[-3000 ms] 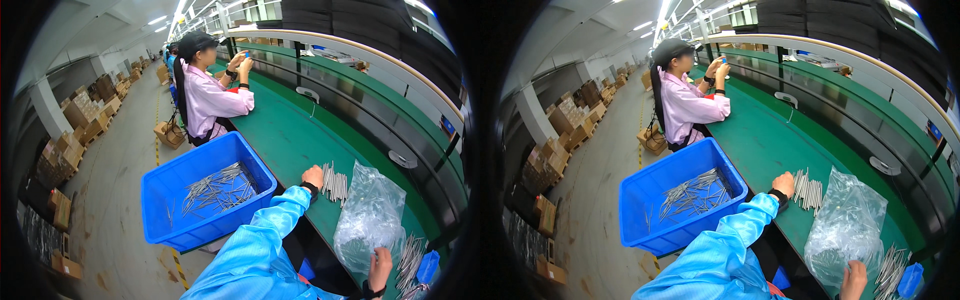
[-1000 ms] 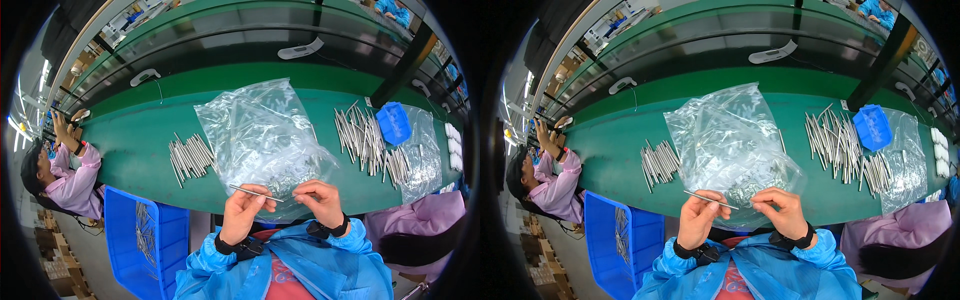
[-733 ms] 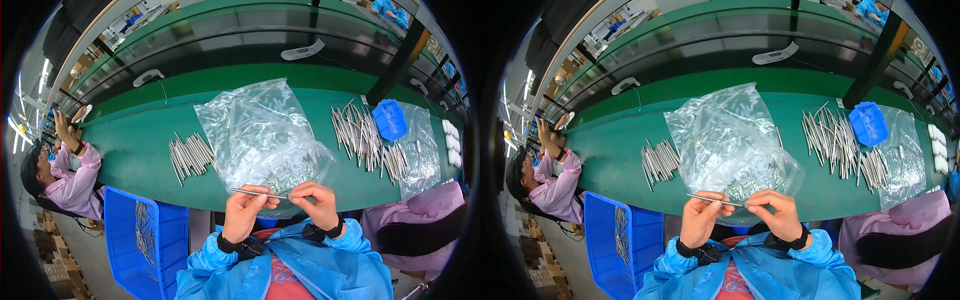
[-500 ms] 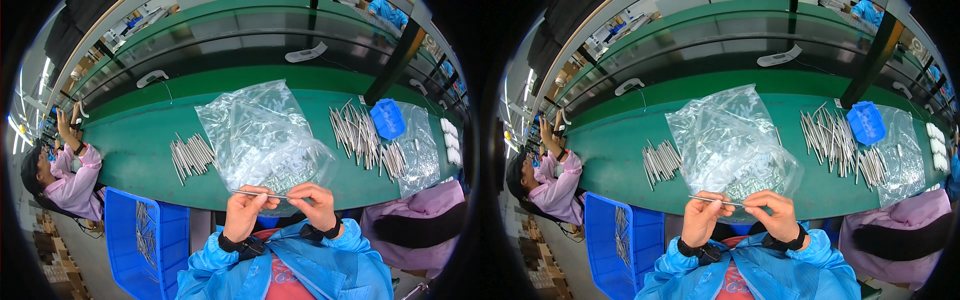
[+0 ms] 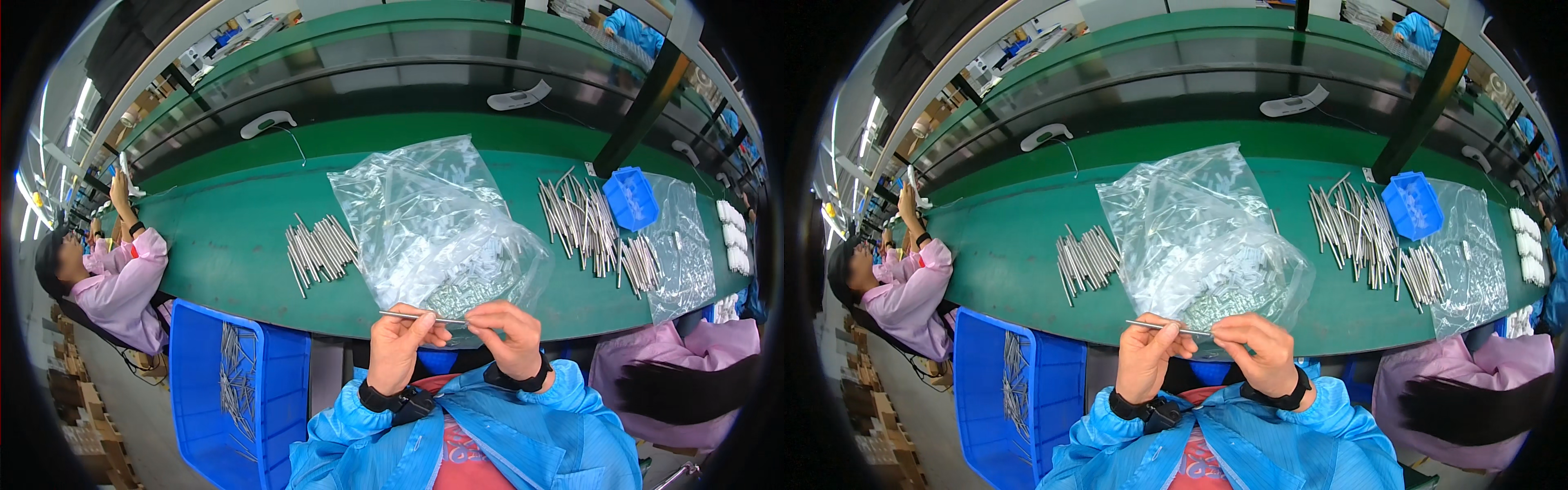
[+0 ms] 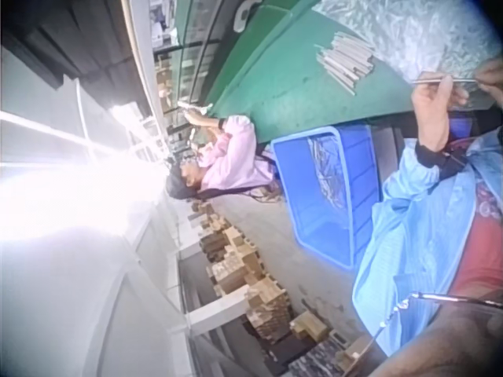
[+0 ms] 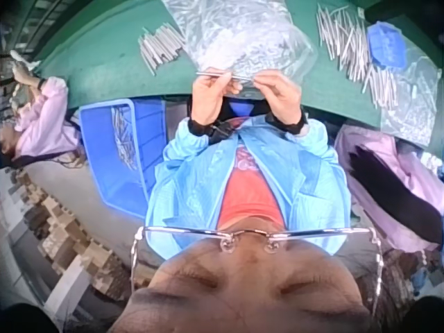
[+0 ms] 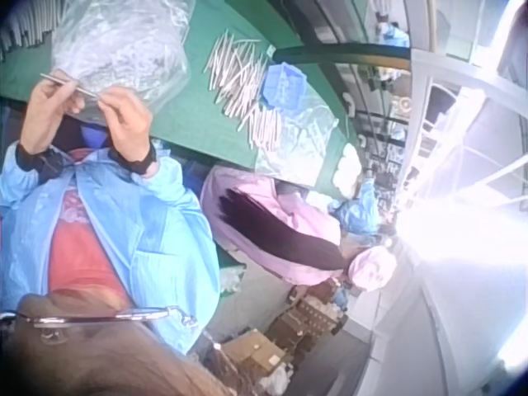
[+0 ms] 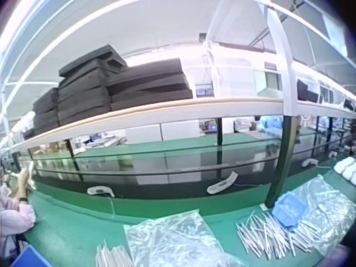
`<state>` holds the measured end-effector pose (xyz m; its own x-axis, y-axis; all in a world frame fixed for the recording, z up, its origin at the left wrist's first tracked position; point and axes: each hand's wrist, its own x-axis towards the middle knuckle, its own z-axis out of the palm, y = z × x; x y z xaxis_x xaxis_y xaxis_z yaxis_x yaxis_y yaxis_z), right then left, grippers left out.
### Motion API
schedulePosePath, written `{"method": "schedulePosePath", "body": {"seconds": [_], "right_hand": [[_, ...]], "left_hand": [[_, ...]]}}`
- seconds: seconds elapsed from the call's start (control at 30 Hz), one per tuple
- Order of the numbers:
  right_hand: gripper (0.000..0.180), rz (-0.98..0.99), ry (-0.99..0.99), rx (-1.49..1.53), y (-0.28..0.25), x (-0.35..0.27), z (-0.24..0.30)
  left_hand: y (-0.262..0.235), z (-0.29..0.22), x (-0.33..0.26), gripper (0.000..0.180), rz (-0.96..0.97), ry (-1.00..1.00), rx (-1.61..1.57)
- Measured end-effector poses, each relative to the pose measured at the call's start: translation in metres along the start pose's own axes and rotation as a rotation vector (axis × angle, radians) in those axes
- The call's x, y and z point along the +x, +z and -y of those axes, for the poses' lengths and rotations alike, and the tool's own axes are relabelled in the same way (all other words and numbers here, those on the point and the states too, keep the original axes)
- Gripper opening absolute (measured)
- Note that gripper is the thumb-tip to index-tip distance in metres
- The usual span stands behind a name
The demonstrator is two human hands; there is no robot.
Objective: The recorder picks up small metal rods from a pile and places them into a plastic bag.
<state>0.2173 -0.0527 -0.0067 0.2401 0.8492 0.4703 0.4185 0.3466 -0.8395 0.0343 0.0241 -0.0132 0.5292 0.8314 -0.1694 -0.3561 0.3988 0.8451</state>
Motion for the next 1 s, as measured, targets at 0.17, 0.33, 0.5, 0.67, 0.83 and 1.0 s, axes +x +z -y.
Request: {"method": "schedulePosePath", "body": {"seconds": [0.17,0.33,0.5,0.67,0.83,1.0], "right_hand": [[0.018,-0.008,-0.025,0.0,0.003,-0.002,0.006],[0.017,-0.018,0.036,0.084,0.005,-0.009,0.005],[0.015,-0.033,0.172,0.249,0.005,-0.014,0.004],[0.014,-0.023,0.193,0.242,0.003,-0.015,0.005],[0.014,-0.004,0.173,0.219,0.003,-0.013,0.009],[0.015,0.016,0.175,0.257,0.003,-0.015,0.007]], "left_hand": [[-0.002,0.0,-0.006,0.01,-0.014,0.011,-0.007],[0.0,-0.001,-0.01,0.011,-0.008,0.025,-0.014],[-0.001,-0.001,-0.012,0.011,0.024,0.033,-0.005],[0.0,-0.002,-0.014,0.013,0.035,0.033,-0.008],[0.0,-0.004,-0.018,0.014,0.044,0.045,-0.02],[0.0,-0.004,-0.019,0.014,0.055,0.055,-0.028]]}}
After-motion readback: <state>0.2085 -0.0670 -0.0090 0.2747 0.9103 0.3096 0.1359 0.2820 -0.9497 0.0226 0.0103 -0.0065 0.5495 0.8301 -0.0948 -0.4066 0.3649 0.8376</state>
